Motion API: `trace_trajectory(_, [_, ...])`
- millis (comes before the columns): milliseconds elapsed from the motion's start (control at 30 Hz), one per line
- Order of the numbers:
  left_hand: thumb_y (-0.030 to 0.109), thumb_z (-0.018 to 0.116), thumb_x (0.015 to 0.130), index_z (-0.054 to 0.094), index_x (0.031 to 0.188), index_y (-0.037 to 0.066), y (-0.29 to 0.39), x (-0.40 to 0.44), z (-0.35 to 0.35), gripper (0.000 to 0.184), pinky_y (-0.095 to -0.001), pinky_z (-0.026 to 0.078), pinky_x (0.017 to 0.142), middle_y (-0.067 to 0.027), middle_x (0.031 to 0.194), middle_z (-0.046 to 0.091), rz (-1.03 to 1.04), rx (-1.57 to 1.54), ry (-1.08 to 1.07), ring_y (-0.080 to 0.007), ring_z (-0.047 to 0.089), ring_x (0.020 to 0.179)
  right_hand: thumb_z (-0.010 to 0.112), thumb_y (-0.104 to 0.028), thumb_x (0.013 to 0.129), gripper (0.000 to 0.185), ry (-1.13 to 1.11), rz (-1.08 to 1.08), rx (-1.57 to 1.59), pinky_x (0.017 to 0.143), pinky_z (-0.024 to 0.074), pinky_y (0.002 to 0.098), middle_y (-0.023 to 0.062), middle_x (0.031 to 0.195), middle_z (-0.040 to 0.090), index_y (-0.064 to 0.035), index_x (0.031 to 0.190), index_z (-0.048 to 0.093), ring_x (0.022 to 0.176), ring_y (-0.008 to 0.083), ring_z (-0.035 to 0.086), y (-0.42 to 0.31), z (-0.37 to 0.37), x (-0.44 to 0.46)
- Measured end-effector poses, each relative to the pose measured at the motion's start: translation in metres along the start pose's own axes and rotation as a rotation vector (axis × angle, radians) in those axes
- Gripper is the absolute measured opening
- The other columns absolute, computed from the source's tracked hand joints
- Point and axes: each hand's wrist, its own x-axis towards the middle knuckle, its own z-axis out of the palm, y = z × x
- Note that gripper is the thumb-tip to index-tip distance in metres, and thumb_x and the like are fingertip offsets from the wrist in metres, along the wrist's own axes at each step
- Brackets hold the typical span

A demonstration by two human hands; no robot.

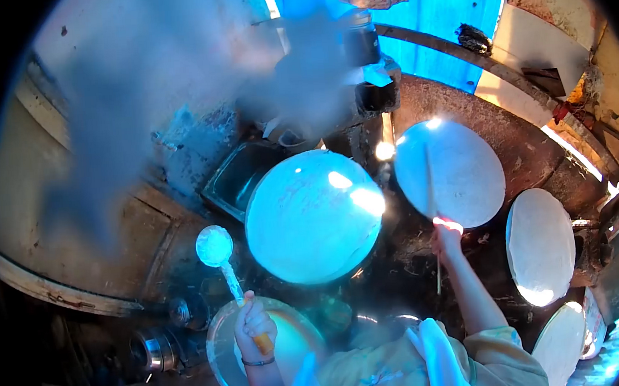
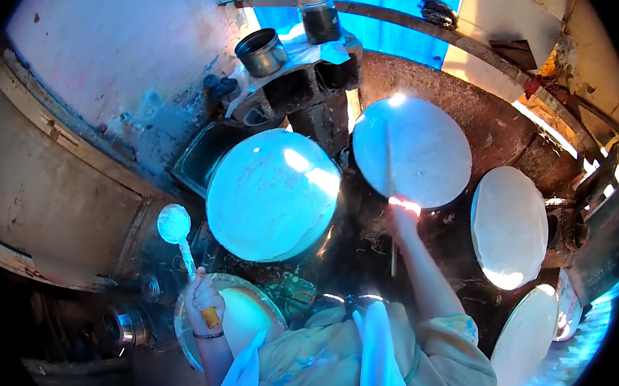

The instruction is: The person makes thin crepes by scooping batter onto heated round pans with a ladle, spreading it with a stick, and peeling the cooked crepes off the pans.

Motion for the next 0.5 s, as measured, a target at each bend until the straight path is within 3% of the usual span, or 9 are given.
trace_trajectory(33, [0.01,0.03,0.095,0.043,0.114,0.001,0.006,-0.003,0.0,0.025,-0.0166,0.035,0.036,0.001,0.058,0.036,0.029,-0.017,-0.047,-0.0023,0.035,0.039,0.058,-0.022,0.085,0.032,-0.192,-0.03,0.094,0.029,0.0274,0.0233,-0.0003,0.05,0.042,-0.0051,0.112,0.057,0.033,0.0091,0.035,0.014,0.01,-0.029])
trace_trajectory(67, [0.011,0.03,0.096,0.045,0.112,0.001,0.013,-0.008,0.0,0.024,-0.0165,0.036,0.037,0.002,0.056,0.034,0.05,0.008,-0.042,-0.0023,0.035,0.039,0.062,-0.014,0.082,0.037,-0.262,-0.026,0.19,0.039,0.0296,0.0168,-0.0024,0.063,0.053,0.0011,0.116,0.055,0.045,0.0021,0.04,-0.001,0.029,-0.076])
trace_trajectory(100, [0.011,0.03,0.096,0.046,0.111,0.001,0.018,-0.013,0.001,0.024,-0.0164,0.036,0.037,0.0025,0.057,0.034,0.047,0.008,-0.05,-0.0018,0.036,0.04,0.064,-0.014,0.082,0.041,-0.27,-0.118,0.127,0.05,0.0381,0.0163,0.001,0.076,0.059,0.0029,0.118,0.053,0.059,0.0035,0.049,0.017,0.045,-0.087])
trace_trajectory(167, [0.012,0.03,0.096,0.047,0.11,0.002,0.024,-0.022,0.003,0.024,-0.016,0.035,0.037,0.0028,0.058,0.034,0.047,-0.01,-0.065,-0.0012,0.036,0.04,0.067,-0.016,0.079,0.049,-0.378,-0.36,-0.033,0.061,0.0432,0.0197,0.004,0.085,0.062,0.0004,0.122,0.051,0.071,0.0057,0.053,0.013,0.074,-0.128])
trace_trajectory(233, [0.011,0.03,0.096,0.047,0.11,0.0,0.028,-0.034,-0.002,0.025,-0.0158,0.035,0.037,0.003,0.059,0.034,0.076,-0.03,-0.062,-0.0009,0.036,0.04,0.07,-0.018,0.076,0.047,-0.468,-0.566,-0.428,0.064,0.046,0.0244,0.0057,0.08,0.063,-0.0025,0.117,0.055,0.073,0.0077,0.056,-0.001,0.094,-0.155])
trace_trajectory(267, [0.011,0.03,0.096,0.047,0.11,0.0,0.03,-0.04,-0.006,0.025,-0.0157,0.034,0.037,0.0031,0.058,0.034,0.085,-0.046,-0.06,-0.001,0.036,0.04,0.072,-0.022,0.073,0.043,-0.547,-0.588,-0.539,0.063,0.0466,0.0269,0.011,0.077,0.063,-0.0034,0.11,0.059,0.069,0.0131,0.06,-0.002,0.106,-0.16])
trace_trajectory(300, [0.01,0.03,0.095,0.047,0.11,-0.001,0.032,-0.047,-0.009,0.025,-0.0156,0.034,0.037,0.0032,0.058,0.034,0.093,-0.061,-0.059,-0.0011,0.035,0.04,0.072,-0.028,0.071,0.036,-0.591,-0.665,-0.607,0.061,0.0471,0.0335,0.0155,0.074,0.061,-0.0006,0.092,0.061,0.067,0.0257,0.062,0.001,0.122,-0.163])
trace_trajectory(367, [0.01,0.03,0.095,0.048,0.11,-0.001,0.031,-0.062,-0.016,0.025,-0.0156,0.034,0.037,0.0033,0.058,0.033,0.13,-0.106,-0.052,-0.0012,0.034,0.04,0.074,-0.03,0.069,0.039,-0.688,-0.807,-0.845,0.059,0.0467,0.0358,0.0157,0.072,0.06,0.0009,0.087,0.057,0.064,0.0308,0.059,-0.005,0.154,-0.177])
trace_trajectory(500, [0.009,0.031,0.095,0.048,0.109,-0.001,0.031,-0.096,-0.035,0.024,-0.0161,0.032,0.037,0.0035,0.058,0.033,0.215,-0.14,-0.043,-0.0016,0.033,0.041,0.071,-0.033,0.071,0.043,-0.815,-0.957,-0.872,0.058,0.0456,0.0423,0.0161,0.072,0.059,0.0002,0.09,0.052,0.065,0.0374,0.057,0.028,0.211,-0.191])
